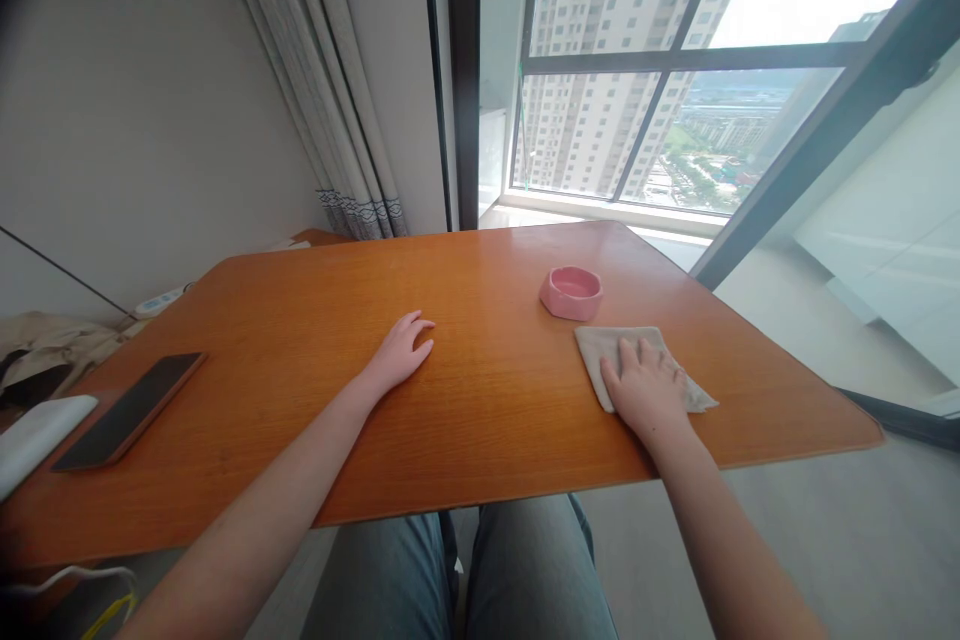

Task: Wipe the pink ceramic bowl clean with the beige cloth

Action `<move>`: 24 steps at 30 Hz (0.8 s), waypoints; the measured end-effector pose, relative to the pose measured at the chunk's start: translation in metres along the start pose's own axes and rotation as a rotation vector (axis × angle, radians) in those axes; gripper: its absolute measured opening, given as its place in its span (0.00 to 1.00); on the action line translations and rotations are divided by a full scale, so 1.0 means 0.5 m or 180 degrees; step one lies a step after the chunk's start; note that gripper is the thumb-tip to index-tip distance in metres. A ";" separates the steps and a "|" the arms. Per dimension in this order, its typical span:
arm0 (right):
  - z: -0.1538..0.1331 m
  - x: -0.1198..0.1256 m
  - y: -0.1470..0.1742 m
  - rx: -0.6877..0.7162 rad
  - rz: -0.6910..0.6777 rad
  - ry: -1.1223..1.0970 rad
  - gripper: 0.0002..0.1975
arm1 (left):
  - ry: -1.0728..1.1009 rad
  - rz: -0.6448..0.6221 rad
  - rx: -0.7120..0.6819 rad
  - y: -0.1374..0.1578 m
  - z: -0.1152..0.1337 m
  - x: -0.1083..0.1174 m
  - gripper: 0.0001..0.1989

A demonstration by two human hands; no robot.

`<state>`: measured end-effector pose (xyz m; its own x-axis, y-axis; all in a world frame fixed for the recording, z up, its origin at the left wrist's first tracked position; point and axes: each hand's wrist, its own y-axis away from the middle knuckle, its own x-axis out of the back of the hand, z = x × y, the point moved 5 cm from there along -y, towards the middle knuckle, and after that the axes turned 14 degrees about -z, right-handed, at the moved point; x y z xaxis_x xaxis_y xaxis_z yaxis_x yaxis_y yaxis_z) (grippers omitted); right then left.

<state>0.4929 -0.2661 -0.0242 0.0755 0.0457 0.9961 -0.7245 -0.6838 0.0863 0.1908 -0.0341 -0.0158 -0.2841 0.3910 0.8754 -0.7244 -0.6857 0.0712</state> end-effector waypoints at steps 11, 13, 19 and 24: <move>-0.282 0.086 0.031 0.2065 0.0084 -0.1345 0.24 | 0.0773 0.0118 -0.0757 0.011 0.037 0.017 0.12; -0.372 0.079 0.044 0.2467 -0.0292 -0.1676 0.24 | 0.0913 -0.0314 -0.1023 0.015 0.053 0.004 0.13; -0.521 0.032 0.072 0.3279 -0.0637 -0.1876 0.20 | 0.0463 -0.0580 -0.0999 0.020 0.068 -0.010 0.13; -0.518 0.010 0.067 0.3303 -0.0496 -0.2093 0.18 | 0.0222 -0.0549 -0.0926 0.020 0.069 -0.009 0.13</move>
<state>0.2914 -0.1004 -0.0116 0.6590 0.0090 0.7521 0.1857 -0.9709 -0.1511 0.2063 -0.0638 -0.0027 -0.1767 0.5339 0.8269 -0.9114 -0.4059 0.0673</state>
